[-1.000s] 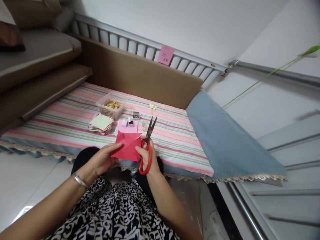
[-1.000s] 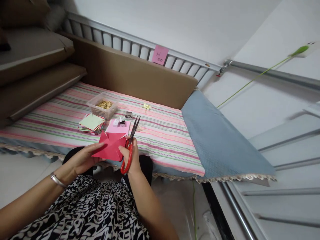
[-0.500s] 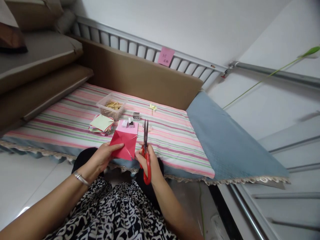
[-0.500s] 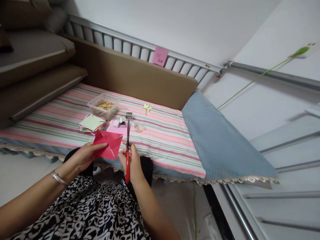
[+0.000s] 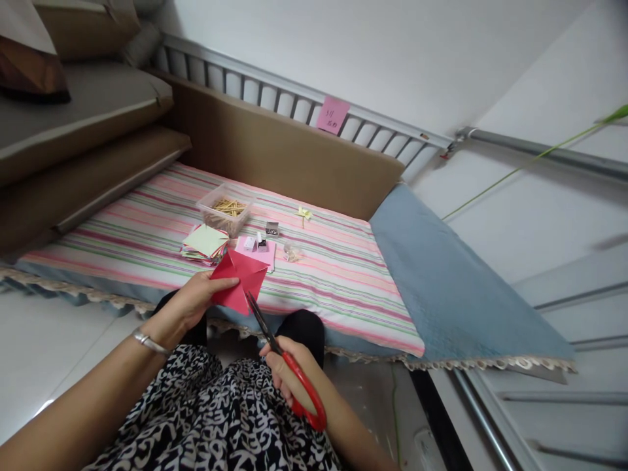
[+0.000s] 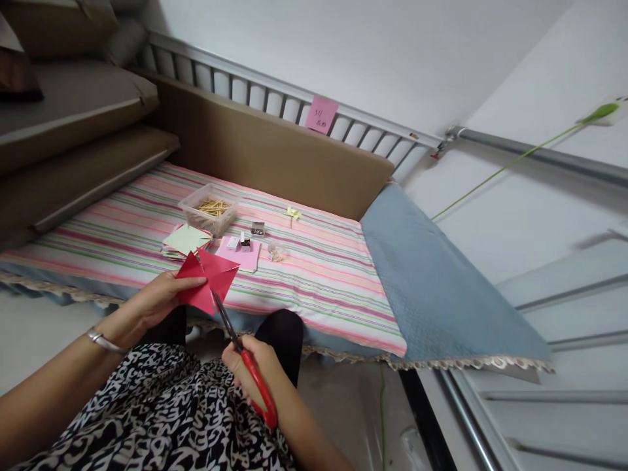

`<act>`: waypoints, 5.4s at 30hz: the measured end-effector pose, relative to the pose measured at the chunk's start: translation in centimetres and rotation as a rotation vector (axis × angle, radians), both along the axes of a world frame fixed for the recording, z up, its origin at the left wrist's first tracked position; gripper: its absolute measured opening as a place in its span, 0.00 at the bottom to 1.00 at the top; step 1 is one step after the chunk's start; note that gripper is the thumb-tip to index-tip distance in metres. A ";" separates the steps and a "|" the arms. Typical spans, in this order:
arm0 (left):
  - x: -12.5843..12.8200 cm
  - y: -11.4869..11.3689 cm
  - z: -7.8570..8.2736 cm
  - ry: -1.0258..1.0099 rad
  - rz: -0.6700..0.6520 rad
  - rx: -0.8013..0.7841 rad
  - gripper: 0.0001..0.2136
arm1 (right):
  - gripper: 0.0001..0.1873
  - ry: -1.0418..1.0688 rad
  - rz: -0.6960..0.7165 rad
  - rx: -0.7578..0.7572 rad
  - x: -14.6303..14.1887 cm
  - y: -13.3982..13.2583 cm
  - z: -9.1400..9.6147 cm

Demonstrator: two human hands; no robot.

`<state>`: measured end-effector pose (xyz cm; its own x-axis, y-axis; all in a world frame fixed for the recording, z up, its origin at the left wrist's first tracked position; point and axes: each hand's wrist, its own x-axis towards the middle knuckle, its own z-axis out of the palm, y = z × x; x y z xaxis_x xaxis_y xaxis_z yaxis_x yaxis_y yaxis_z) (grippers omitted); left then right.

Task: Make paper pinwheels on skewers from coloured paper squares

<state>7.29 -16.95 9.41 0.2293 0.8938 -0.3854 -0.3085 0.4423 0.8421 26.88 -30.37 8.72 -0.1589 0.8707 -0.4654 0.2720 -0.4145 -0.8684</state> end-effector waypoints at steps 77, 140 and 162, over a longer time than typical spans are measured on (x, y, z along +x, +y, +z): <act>2.3 -2.9 -1.5 -0.132 -0.065 -0.059 0.15 | 0.23 0.463 -0.600 0.475 -3.5 8.3 -2.0; -0.9 -0.6 -0.2 0.082 -0.026 0.006 0.12 | 0.11 -0.168 0.064 0.028 -0.1 0.8 1.4; -0.3 -0.8 -1.2 0.165 -0.579 0.057 0.11 | 0.25 0.014 0.010 0.459 0.1 8.6 0.6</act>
